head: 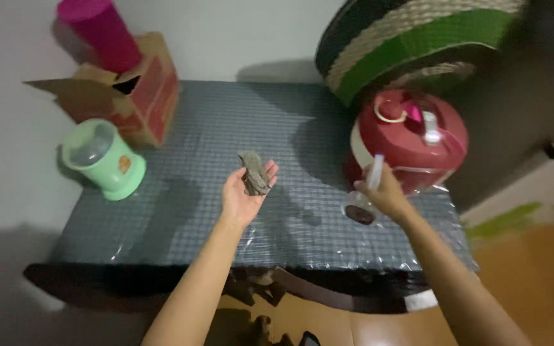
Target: Washing a cloth in a sink and using it to wipe down a dining table, including moving chairs to access the surface.
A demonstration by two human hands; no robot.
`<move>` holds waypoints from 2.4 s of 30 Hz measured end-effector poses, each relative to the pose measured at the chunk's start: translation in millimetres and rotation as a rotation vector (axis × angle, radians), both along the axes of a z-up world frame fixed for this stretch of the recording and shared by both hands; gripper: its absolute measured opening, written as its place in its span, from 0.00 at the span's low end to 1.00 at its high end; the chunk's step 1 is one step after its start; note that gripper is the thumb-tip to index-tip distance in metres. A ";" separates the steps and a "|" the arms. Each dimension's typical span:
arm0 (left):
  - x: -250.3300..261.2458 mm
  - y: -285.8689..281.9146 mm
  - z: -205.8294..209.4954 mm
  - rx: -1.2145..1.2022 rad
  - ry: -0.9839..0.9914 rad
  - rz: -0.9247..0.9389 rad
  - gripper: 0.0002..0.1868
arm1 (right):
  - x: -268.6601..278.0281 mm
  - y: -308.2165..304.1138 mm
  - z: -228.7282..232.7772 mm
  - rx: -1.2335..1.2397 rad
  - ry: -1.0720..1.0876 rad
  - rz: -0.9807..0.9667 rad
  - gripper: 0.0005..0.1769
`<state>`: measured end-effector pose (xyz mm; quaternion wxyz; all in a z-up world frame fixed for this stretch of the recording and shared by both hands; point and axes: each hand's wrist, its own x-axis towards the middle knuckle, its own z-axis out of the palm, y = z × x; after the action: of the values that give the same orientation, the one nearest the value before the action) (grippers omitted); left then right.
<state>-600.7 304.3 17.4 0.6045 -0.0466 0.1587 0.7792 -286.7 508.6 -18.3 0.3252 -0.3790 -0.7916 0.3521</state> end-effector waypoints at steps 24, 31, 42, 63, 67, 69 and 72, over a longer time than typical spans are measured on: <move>-11.7 -10.1 -86.4 -0.551 0.446 0.017 0.29 | -57.3 -52.9 11.5 -0.309 -0.993 0.001 0.41; 7.6 1.7 -91.3 -0.729 0.800 -0.104 0.34 | -144.1 -119.7 40.8 -0.764 -0.054 0.350 0.48; -25.2 -60.7 -102.2 -0.956 2.193 -0.122 0.32 | -232.7 -79.4 -199.5 -0.289 -0.484 0.203 0.21; 73.8 -57.6 -109.2 -0.651 1.941 -0.662 0.31 | -5.2 -134.4 -45.1 -0.071 -0.357 -0.355 0.20; 80.7 -62.8 -99.9 -0.617 1.198 -0.800 0.46 | 75.1 -170.8 -1.6 0.427 -0.458 -0.942 0.18; 93.3 -71.3 -79.6 -0.612 1.075 -0.788 0.46 | 122.5 -159.2 -36.5 0.429 -0.527 -1.035 0.34; 105.1 -61.1 -112.4 -0.606 0.940 -0.673 0.43 | 157.5 -150.0 -70.4 0.169 -0.097 -1.054 0.58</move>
<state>-495.5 243.2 -95.0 0.6415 0.1831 0.6248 0.4056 -129.2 358.6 -88.7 0.4503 -0.7135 -0.5336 0.0580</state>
